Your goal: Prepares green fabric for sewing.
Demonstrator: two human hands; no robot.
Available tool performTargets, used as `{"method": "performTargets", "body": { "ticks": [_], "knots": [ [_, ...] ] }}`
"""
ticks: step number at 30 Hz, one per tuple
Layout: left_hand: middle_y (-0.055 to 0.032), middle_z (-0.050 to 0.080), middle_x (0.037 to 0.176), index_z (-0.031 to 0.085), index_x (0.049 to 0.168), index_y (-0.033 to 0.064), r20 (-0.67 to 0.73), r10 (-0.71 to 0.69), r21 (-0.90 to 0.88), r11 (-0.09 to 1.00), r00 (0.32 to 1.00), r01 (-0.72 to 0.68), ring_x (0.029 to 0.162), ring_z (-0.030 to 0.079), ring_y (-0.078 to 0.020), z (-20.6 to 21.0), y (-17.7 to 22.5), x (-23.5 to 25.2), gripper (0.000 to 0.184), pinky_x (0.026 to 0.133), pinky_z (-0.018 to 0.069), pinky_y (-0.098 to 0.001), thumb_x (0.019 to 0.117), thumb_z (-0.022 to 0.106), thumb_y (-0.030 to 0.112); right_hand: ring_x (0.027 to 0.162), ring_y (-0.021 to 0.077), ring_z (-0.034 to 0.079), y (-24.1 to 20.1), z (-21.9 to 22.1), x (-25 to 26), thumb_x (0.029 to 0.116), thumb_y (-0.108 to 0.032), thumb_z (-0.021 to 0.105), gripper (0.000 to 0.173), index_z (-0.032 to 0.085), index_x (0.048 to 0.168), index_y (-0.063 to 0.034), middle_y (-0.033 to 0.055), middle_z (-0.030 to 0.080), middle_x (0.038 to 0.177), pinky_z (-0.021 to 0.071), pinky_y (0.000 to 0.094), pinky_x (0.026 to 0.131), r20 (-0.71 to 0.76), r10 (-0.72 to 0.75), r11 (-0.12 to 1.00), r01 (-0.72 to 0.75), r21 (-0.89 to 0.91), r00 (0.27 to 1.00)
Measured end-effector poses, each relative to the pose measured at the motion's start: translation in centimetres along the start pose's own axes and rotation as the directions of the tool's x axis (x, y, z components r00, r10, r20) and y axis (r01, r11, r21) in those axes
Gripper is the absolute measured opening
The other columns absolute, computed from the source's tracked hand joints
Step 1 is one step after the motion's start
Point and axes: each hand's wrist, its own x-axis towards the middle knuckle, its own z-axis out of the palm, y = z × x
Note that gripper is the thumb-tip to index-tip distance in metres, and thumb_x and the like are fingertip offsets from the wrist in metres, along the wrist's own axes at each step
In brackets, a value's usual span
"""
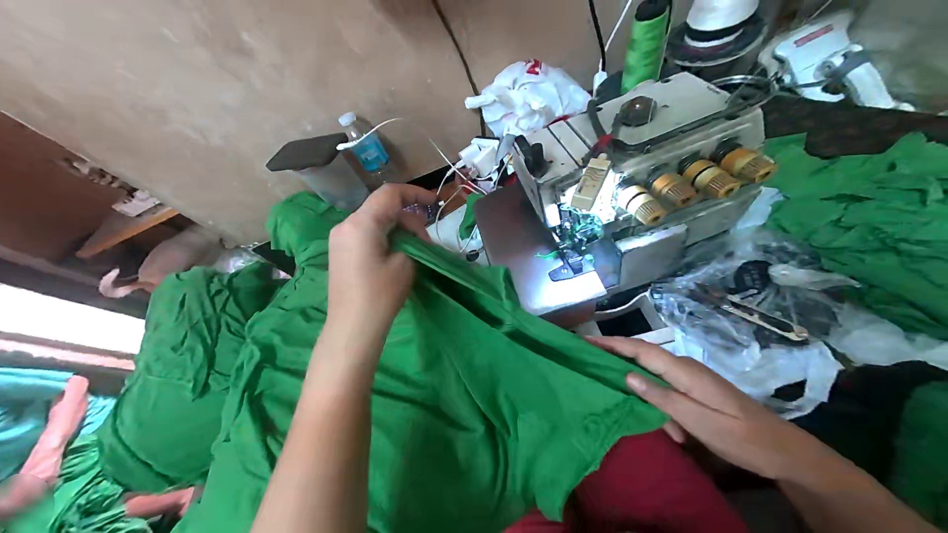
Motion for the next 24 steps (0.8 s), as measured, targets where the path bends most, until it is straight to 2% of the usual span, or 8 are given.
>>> {"method": "performTargets", "body": {
  "ticks": [4,8,12,14,17,19,22,24],
  "knots": [
    [-0.0072,0.069,0.083,0.071,0.122,0.0092,0.165,0.233,0.092,0.964,0.958,-0.25,0.087,0.066,-0.03,1.5,0.9,-1.0,0.047,0.098,0.038,-0.0677,0.079,0.057,-0.001,0.074,-0.0092,0.06,2.7,-2.2,-2.6,0.1037,-0.013,0.041,0.035,0.066,0.129,-0.0113,-0.0046,0.072,0.119,0.0475,0.0103,0.058,-0.113,0.028,0.984,-0.047,-0.172,0.993],
    [0.003,0.065,0.082,0.079,0.086,0.0223,0.347,0.258,-0.086,0.966,0.902,-0.243,0.094,0.063,-0.0165,5.2,0.6,-3.1,0.027,0.102,0.0372,-0.0569,0.0891,0.052,0.026,0.077,0.002,0.066,4.8,-3.4,-4.7,0.1043,-0.018,0.042,0.03,0.069,0.115,-0.0138,-0.001,0.073,0.098,0.0554,0.022,0.065,-0.127,0.008,0.924,-0.056,-0.379,0.992],
    [-0.0016,0.063,0.103,0.066,0.084,0.0106,0.265,0.171,-0.38,0.923,0.949,-0.06,0.112,0.061,-0.0121,7.3,1.3,-3.5,0.021,0.101,0.051,-0.0368,0.095,0.05,0.019,0.1,0.0184,0.069,5.2,-3.7,-4.4,0.0998,-0.021,0.047,0.029,0.074,0.105,-0.0122,0.0056,0.073,0.108,0.0577,0.0392,0.085,-0.14,-0.041,0.862,-0.036,-0.506,0.989],
    [-0.0025,0.066,0.104,0.064,0.085,0.0086,0.208,0.158,-0.507,0.861,0.965,-0.032,0.109,0.061,-0.0102,8.6,2.1,-3.7,0.018,0.094,0.052,-0.0305,0.0945,0.05,0.015,0.119,0.0196,0.064,4.0,-3.3,-2.8,0.1031,-0.043,0.052,0.041,0.07,0.123,-0.0121,0.0078,0.069,0.127,0.0558,0.0393,0.094,-0.145,-0.069,0.901,-0.001,-0.434,0.987],
    [-0.0034,0.067,0.094,0.065,0.092,0.0048,0.113,0.174,-0.572,0.817,0.978,-0.079,0.092,0.065,-0.0069,10.4,3.2,-3.9,0.013,0.083,0.0557,-0.026,0.0956,0.055,0.013,0.119,0.0141,0.062,1.3,-1.2,0.6,0.0897,-0.073,0.056,0.084,0.056,0.143,-0.0071,0.0076,0.067,0.131,0.0543,0.0363,0.096,-0.224,-0.106,0.937,0.022,-0.349,0.969],
    [-0.0038,0.067,0.088,0.062,0.097,0.0021,0.049,0.164,-0.561,0.82,0.985,-0.109,0.083,0.065,-0.0039,11.2,3.8,-4.0,0.009,0.077,0.0558,-0.0225,0.0927,0.059,0.01,0.109,0.011,0.065,0.7,0.4,2.7,0.0877,-0.066,0.064,0.079,0.06,0.136,-0.004,0.0046,0.071,0.117,0.054,0.0344,0.094,-0.284,-0.169,0.935,0.063,-0.349,0.944],
    [-0.0004,0.066,0.083,0.059,0.098,0.0053,-0.046,0.085,-0.484,0.87,0.995,-0.096,0.079,0.063,-0.0041,11.8,4.2,-4.4,0.008,0.078,0.0533,-0.0248,0.0931,0.061,0.01,0.082,0.0009,0.065,1.2,1.3,4.7,0.0969,-0.032,0.067,0.028,0.072,0.095,-0.0048,0.0006,0.071,0.086,0.0532,0.0188,0.079,-0.372,-0.23,0.95,0.125,-0.285,0.899],
    [0.0017,0.064,0.082,0.058,0.1,0.0079,-0.114,0.037,-0.405,0.911,0.993,-0.081,0.079,0.061,-0.0051,12.1,4.2,-4.9,0.008,0.081,0.0505,-0.0284,0.0957,0.061,0.014,0.077,-0.0061,0.062,1.5,0.7,5.0,0.0984,-0.023,0.065,0.022,0.072,0.092,-0.0038,-0.0025,0.069,0.083,0.0514,0.0103,0.073,-0.349,-0.185,0.978,0.137,-0.157,0.919]
  ]
}}
